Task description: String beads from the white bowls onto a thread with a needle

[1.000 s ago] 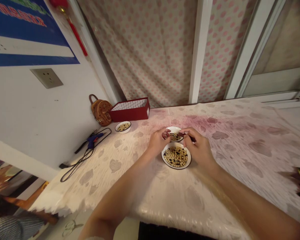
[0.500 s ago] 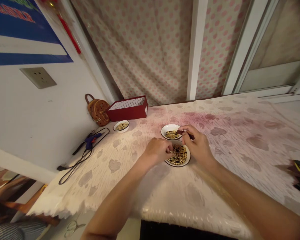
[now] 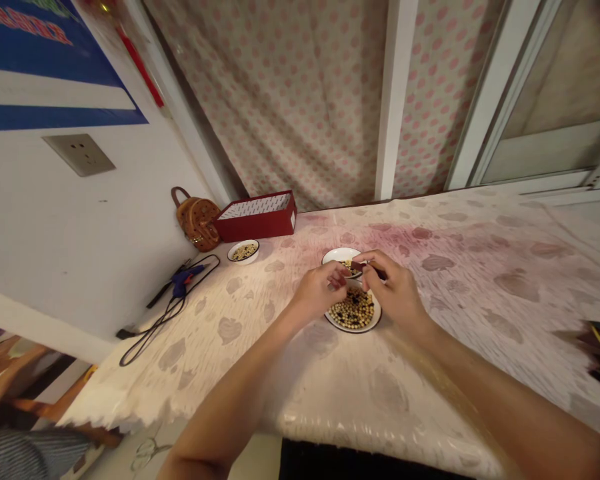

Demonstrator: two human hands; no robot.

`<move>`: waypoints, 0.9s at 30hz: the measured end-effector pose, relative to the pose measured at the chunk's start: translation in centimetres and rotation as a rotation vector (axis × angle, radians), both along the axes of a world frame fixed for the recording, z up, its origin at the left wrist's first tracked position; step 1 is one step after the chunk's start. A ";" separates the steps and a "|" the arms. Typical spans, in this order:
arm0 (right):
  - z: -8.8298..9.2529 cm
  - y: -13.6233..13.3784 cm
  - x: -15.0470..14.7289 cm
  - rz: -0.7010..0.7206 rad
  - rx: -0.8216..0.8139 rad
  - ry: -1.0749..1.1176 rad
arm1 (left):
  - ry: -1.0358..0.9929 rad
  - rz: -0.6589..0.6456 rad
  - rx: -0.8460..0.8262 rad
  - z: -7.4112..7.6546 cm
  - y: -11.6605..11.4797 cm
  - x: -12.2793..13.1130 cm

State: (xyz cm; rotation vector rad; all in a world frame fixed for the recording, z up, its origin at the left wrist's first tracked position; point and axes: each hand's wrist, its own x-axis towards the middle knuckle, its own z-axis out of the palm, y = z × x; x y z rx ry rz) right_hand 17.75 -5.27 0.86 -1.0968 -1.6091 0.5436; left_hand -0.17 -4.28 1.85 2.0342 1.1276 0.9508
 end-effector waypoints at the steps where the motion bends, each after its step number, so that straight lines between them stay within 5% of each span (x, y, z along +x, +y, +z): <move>1: 0.0 0.0 0.0 0.016 0.002 -0.003 | -0.041 0.003 -0.001 -0.1 0.1 0.0; 27: -0.5 0.1 -0.1 0.089 -0.057 -0.082 | -0.315 0.004 0.002 -0.6 0.5 0.4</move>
